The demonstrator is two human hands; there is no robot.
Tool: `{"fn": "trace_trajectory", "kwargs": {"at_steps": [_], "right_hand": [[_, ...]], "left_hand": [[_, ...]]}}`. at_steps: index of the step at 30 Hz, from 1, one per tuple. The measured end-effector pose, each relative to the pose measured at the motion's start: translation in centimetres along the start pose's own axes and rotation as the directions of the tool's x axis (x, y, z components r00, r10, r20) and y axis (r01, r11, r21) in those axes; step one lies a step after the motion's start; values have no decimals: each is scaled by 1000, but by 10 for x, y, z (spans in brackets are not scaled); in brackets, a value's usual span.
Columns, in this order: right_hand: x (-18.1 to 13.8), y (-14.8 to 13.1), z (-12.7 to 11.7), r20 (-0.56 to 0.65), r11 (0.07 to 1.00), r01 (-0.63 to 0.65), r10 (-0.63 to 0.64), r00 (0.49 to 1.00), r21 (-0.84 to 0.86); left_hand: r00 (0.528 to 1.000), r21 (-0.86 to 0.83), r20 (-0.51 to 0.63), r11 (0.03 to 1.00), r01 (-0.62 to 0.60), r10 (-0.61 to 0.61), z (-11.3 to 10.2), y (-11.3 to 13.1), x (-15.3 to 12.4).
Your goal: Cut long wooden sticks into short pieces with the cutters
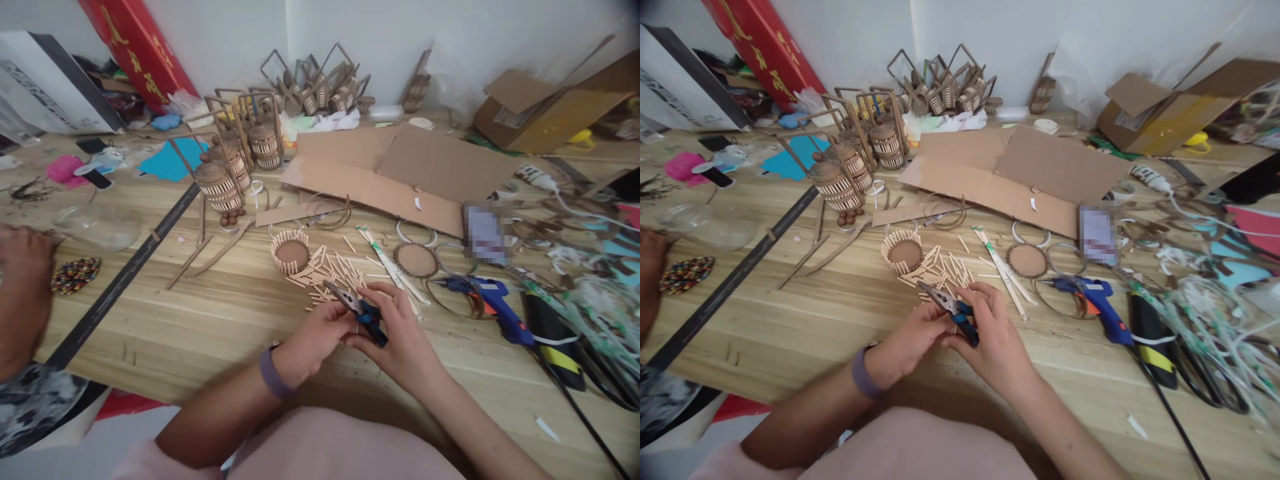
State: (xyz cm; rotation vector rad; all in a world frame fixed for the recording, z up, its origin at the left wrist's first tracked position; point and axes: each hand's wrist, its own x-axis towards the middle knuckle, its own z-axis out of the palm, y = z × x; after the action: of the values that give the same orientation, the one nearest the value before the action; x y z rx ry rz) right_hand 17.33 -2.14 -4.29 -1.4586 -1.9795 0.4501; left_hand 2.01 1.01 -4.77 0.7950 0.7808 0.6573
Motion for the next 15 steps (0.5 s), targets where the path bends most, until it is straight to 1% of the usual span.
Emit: {"fn": "trace_trajectory", "kwargs": {"at_steps": [2, 3, 4, 5, 6, 9, 11, 13, 15], "right_hand": [[-2, -2, -12, 60, 990, -96, 90, 994, 100], [-4, -3, -20, 112, 975, -166, 150, 982, 149], [-6, -3, -29, 182, 949, -252, 218, 959, 189], [-9, -2, -39, 256, 912, -347, 290, 922, 216], [-13, -1, -49, 336, 868, -441, 354, 873, 228], [-26, 7, -73, 502, 746, -628, 466, 729, 220], [-34, 12, -83, 554, 673, -710, 518, 651, 205], [-38, 14, -87, 589, 601, -776, 562, 581, 192], [-36, 12, -87, 622, 545, -816, 576, 530, 191]], "left_hand": [[1000, 55, 25, 998, 6, -7, -2, 3, -2], [999, 79, 32, 997, 15, -17, -3, 5, -2], [999, 98, 36, 995, 23, -27, -4, 6, -3], [999, 114, 35, 993, 29, -33, -5, 8, -4], [999, 126, 33, 992, 33, -37, -5, 9, -4], [998, 147, 46, 988, 38, -46, -4, 10, -7], [996, 152, 69, 987, 46, -58, -3, 10, -8], [993, 151, 89, 986, 66, -80, -2, 10, -9], [989, 152, 107, 984, 88, -105, -2, 10, -10]]}}
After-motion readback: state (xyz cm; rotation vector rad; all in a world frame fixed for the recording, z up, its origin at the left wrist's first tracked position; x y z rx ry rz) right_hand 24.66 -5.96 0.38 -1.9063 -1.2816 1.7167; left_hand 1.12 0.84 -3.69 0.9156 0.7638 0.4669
